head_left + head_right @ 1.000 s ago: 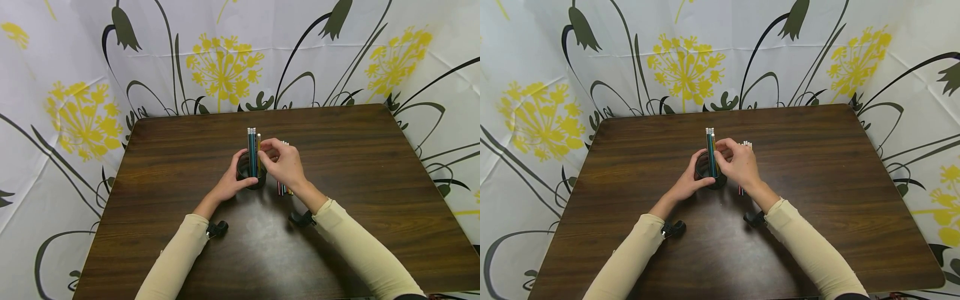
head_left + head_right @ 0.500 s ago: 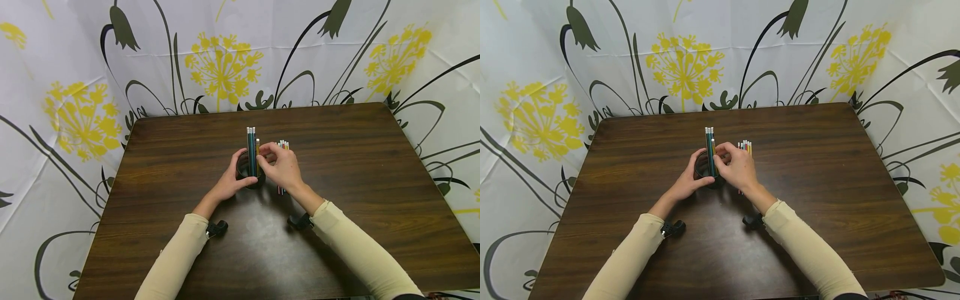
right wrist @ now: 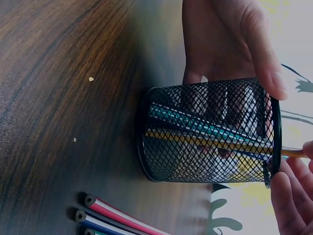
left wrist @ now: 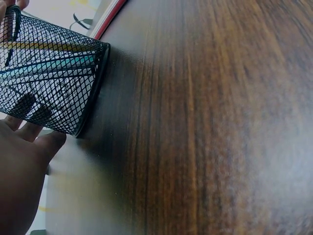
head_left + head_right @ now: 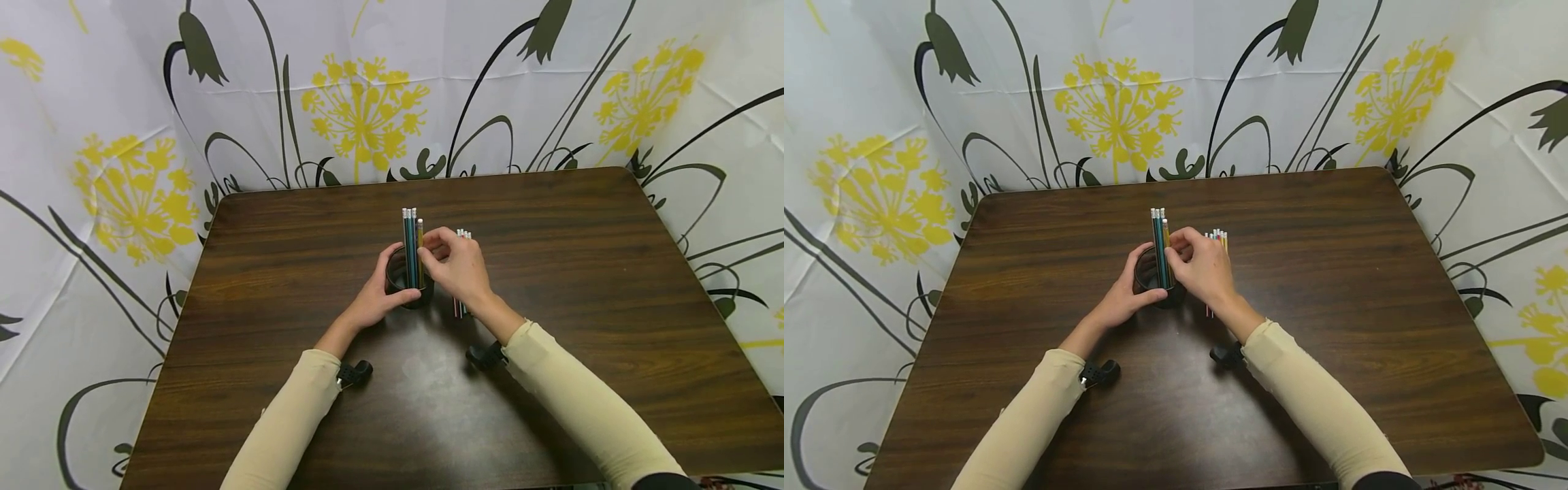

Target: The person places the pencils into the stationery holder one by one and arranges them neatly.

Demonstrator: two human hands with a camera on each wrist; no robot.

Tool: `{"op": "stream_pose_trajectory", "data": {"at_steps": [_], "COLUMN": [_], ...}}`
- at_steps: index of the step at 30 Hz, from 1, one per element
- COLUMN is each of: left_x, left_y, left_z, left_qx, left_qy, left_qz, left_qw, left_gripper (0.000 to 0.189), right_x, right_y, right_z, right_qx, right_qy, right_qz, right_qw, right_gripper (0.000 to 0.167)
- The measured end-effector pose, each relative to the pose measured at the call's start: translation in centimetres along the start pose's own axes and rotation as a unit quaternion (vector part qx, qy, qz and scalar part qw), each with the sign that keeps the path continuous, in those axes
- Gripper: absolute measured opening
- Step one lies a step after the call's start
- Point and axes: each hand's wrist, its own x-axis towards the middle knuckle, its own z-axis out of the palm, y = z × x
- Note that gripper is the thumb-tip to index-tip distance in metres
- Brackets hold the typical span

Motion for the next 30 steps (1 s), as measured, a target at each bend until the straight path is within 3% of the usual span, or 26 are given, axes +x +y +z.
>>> {"op": "stream_pose_trajectory", "data": {"at_steps": [20,30], "left_x": [0.1,0.0], "left_y": [0.0,-0.2], "left_z": [-0.1,-0.1], "left_qx": [0.007,0.006], "left_qy": [0.001,0.0], "left_qz": [-0.007,-0.011], "left_qw": [1.0,0.9999], "left_gripper": [0.086,0.085], "right_x": [1.6,2.1], "right_y": [-0.1,-0.1], "right_z": [0.7,0.8], "right_qx": [-0.077,-0.088], "right_qy": [0.0,-0.013], "right_qz": [0.073,0.098], "right_qw": [0.9944,0.9911], "right_gripper": [0.014,0.016]}}
